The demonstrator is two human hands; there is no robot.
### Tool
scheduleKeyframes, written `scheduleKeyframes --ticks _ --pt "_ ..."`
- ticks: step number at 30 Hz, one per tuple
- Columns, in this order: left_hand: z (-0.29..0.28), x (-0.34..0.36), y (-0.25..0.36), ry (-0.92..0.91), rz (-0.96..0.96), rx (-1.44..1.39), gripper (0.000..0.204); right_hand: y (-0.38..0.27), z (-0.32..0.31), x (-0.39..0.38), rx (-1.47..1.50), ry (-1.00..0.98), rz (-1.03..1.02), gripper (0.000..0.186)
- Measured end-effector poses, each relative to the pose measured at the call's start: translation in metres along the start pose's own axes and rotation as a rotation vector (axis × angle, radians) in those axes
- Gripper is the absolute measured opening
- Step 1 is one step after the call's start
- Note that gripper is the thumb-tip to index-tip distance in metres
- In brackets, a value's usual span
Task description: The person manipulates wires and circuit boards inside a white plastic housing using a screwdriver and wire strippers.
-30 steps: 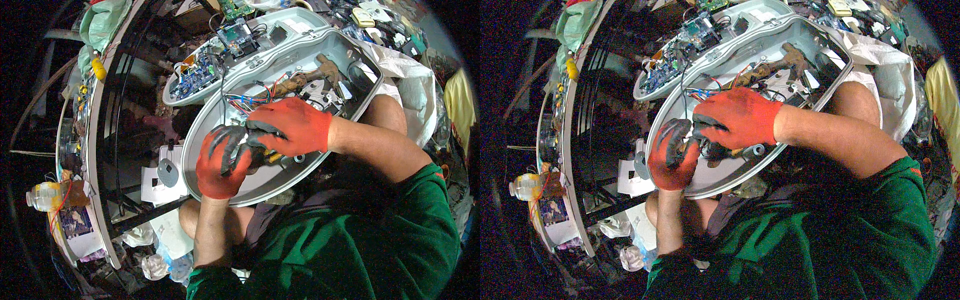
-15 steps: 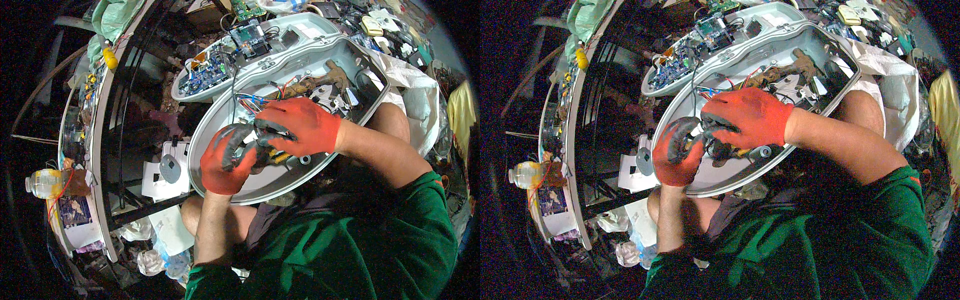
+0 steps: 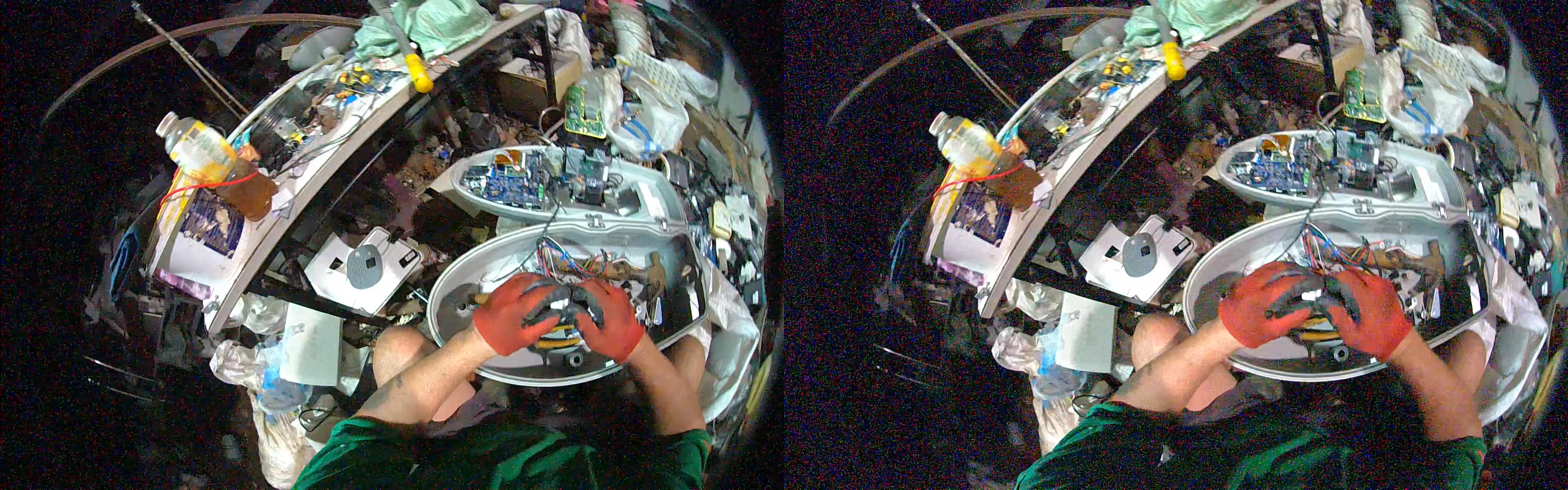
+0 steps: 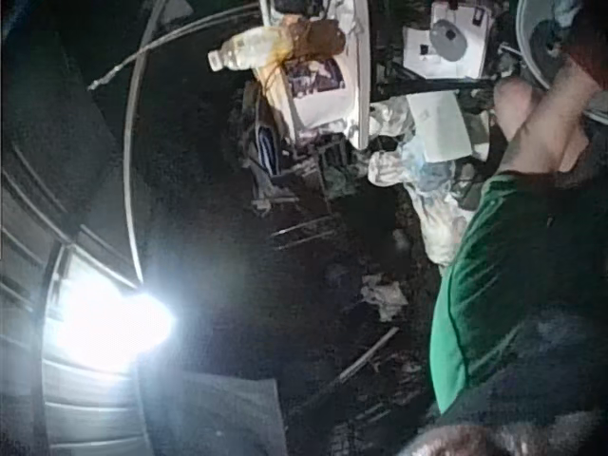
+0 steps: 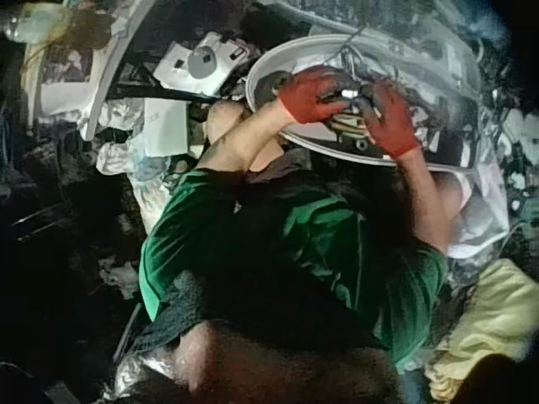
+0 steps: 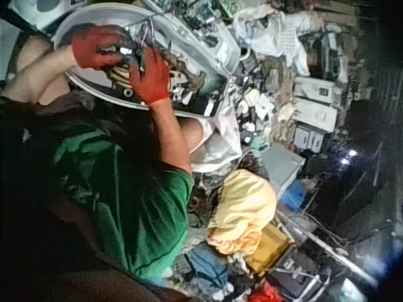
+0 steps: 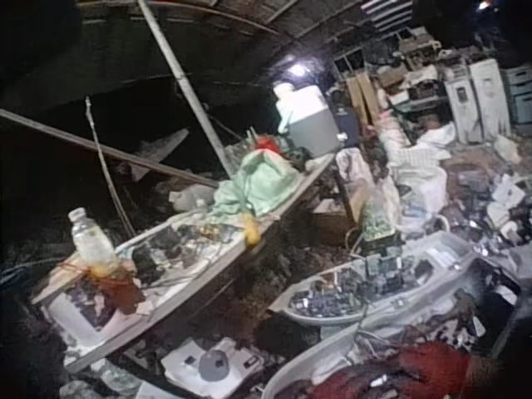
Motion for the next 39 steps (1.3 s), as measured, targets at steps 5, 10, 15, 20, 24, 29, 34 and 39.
scheduleKeyframes --ticks 5,10,15,20,24,29,34,39 --pt "-0.001 0.004 0.004 -0.069 0.003 -0.111 0.048 0.041 0.023 -0.027 0.253 0.078 0.320 0.045" --pt "-0.003 0.005 -0.014 -0.092 -0.165 -0.073 0.051 0.005 0.003 0.002 0.027 -0.077 0.089 0.051" --pt "-0.001 0.012 0.006 -0.068 -0.019 -0.014 0.043 0.005 0.003 -0.005 0.036 0.116 0.087 0.041" --pt "0.001 0.011 -0.009 -0.102 -0.294 -0.187 0.044 0.014 0.006 0.003 0.230 0.124 0.107 0.040" --pt "0.007 0.010 -0.022 -0.108 -0.412 -0.302 0.044 0.011 0.000 0.005 0.308 0.054 0.073 0.042" --pt "-0.005 0.018 0.002 -0.092 -0.304 -0.158 0.044 0.007 0.001 0.003 0.259 0.099 0.001 0.051" --pt "-0.011 0.016 0.003 -0.027 -0.120 -0.046 0.043 0.006 0.002 0.002 0.239 0.103 0.010 0.053" --pt "-0.006 0.017 0.008 -0.071 0.016 0.056 0.046 0.013 0.009 0.003 0.410 0.101 0.089 0.046"
Point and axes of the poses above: each hand's wrist, its own x-axis towards the middle knuckle, its own z-axis out of the palm, y = z × x, the point moved 9 cm from there along x, towards the middle knuckle, and after that the axes turned 12 degrees about -z, right-handed, at the moved point
